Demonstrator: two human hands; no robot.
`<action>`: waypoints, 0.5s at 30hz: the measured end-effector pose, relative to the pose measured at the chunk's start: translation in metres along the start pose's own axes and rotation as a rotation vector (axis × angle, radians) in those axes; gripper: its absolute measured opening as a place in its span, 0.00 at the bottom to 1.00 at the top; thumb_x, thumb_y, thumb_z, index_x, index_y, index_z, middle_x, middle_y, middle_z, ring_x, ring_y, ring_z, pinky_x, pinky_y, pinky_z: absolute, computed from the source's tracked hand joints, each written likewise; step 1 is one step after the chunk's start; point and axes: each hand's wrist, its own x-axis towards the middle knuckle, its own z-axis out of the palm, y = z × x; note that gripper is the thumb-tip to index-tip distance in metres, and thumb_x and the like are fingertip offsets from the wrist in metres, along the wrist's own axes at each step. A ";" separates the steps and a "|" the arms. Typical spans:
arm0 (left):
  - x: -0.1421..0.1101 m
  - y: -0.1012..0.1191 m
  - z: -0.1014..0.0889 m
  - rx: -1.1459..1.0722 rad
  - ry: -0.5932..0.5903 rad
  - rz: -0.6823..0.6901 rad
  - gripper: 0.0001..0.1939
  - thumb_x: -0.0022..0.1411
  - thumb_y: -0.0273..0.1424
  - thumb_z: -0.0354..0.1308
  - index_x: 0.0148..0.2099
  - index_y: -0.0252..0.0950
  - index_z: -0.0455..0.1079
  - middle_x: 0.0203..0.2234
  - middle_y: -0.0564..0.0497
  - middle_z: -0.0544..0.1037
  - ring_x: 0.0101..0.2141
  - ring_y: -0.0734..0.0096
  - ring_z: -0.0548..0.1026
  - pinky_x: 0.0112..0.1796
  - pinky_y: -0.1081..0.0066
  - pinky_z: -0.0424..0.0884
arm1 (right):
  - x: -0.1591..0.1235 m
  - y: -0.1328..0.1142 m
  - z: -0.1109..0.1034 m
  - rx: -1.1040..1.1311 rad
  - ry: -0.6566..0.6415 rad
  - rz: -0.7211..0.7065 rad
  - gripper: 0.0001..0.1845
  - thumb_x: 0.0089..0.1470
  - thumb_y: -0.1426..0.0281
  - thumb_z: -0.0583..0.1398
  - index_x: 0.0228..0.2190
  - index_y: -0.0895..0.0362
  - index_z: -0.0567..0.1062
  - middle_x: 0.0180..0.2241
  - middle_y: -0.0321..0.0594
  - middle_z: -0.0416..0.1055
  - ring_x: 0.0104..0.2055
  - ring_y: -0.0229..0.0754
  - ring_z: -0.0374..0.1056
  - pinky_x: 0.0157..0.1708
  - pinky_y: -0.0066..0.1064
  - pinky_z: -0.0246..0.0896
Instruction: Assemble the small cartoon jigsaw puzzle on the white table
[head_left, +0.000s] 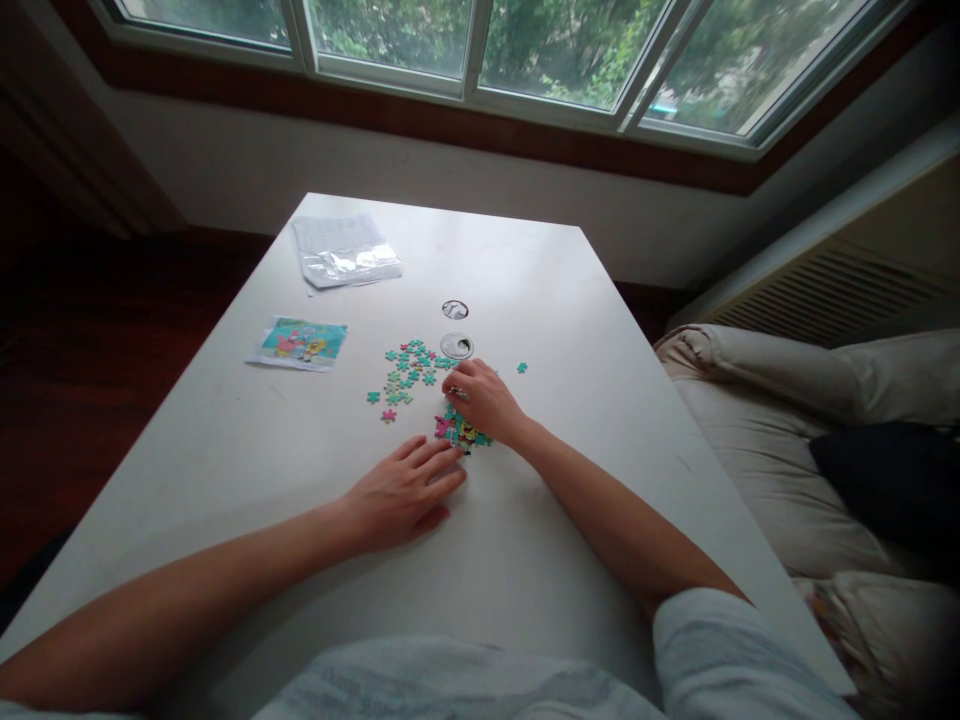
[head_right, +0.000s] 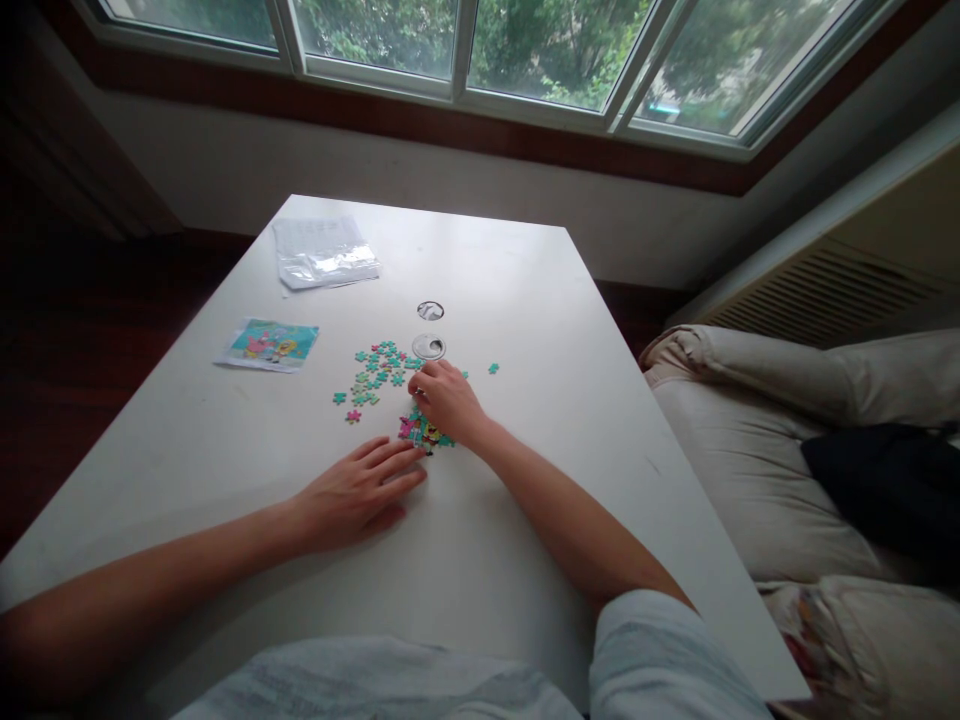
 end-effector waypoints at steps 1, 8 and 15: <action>0.000 0.000 0.000 -0.002 0.001 0.001 0.23 0.69 0.35 0.56 0.63 0.38 0.64 0.66 0.42 0.64 0.65 0.52 0.61 0.64 0.51 0.57 | 0.000 0.000 -0.002 -0.022 -0.006 0.004 0.06 0.59 0.75 0.61 0.36 0.55 0.78 0.40 0.44 0.73 0.46 0.47 0.64 0.50 0.37 0.59; 0.000 -0.001 0.001 0.001 0.009 -0.002 0.23 0.69 0.35 0.56 0.64 0.38 0.64 0.66 0.42 0.64 0.65 0.53 0.62 0.64 0.51 0.56 | -0.001 0.003 -0.007 -0.005 -0.066 0.031 0.12 0.57 0.79 0.61 0.42 0.55 0.78 0.41 0.44 0.75 0.44 0.46 0.67 0.48 0.37 0.58; 0.000 0.000 -0.001 -0.002 0.014 0.001 0.23 0.69 0.35 0.56 0.63 0.38 0.64 0.65 0.42 0.64 0.64 0.52 0.62 0.64 0.50 0.57 | 0.002 0.002 -0.006 0.247 0.042 0.033 0.10 0.59 0.77 0.59 0.37 0.54 0.80 0.39 0.41 0.78 0.43 0.43 0.70 0.47 0.35 0.60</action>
